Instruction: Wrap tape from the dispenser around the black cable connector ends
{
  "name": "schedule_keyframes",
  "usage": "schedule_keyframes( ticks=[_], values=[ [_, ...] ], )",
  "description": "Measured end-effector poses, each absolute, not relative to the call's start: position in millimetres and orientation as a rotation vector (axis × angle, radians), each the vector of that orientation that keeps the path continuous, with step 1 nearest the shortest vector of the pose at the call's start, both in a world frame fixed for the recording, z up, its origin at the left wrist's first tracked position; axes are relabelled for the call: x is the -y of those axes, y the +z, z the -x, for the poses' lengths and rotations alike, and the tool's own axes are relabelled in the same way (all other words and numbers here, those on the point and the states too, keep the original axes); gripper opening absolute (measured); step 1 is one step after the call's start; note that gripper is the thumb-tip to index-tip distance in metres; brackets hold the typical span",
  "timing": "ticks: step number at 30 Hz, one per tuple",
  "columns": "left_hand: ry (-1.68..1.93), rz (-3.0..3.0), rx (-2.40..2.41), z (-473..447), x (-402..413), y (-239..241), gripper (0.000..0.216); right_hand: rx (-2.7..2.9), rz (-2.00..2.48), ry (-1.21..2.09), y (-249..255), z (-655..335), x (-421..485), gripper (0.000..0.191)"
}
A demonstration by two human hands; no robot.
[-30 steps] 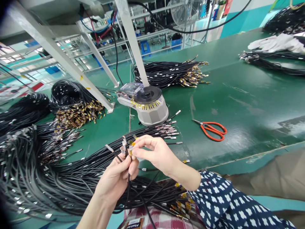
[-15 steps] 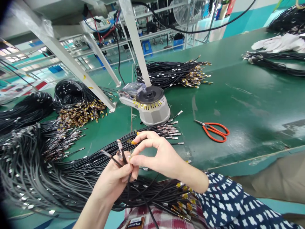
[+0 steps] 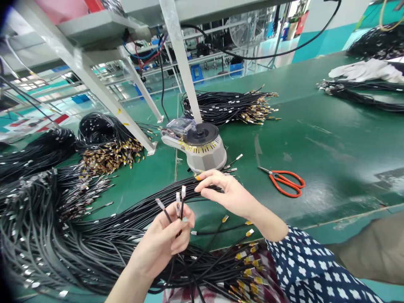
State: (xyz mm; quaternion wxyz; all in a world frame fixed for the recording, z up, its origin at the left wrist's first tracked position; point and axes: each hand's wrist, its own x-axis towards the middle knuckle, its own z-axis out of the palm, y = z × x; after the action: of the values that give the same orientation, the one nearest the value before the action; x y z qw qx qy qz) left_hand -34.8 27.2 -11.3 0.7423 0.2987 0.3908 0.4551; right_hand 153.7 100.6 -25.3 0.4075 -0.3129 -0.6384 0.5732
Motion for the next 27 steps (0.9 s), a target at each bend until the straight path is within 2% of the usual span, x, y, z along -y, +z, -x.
schedule_keyframes(
  ticks=[5, 9, 15, 20, 21, 24, 27],
  values=[
    [1.064, -0.663, -0.958, 22, -25, -12, 0.017, 1.58, 0.868, 1.317, -18, -144, -92, 0.013],
    [1.104, -0.688, -1.014, 17, -26, -15, 0.019, 1.541, 0.9, 1.29, -14, -127, -83, 0.007],
    [1.588, -0.526, -1.148, 38, -20, 4, 0.014, 1.545, 0.986, 1.269, -12, -137, -82, 0.011],
    [1.846, -0.816, -1.286, 51, -4, 34, 0.012, 1.818, 1.035, 1.153, -4, -143, -73, 0.009],
    [1.754, -0.835, -1.36, 48, -5, 34, 0.009, 1.852, 1.034, 1.123, -3, -142, -71, 0.008],
    [1.184, -0.918, -1.341, 34, -16, 20, 0.02, 1.905, 1.004, 1.067, 0, -139, -68, 0.008],
    [1.088, -0.847, -1.229, 22, -28, 1, 0.031, 1.927, 0.964, 1.065, -1, -138, -68, 0.008]
  ],
)
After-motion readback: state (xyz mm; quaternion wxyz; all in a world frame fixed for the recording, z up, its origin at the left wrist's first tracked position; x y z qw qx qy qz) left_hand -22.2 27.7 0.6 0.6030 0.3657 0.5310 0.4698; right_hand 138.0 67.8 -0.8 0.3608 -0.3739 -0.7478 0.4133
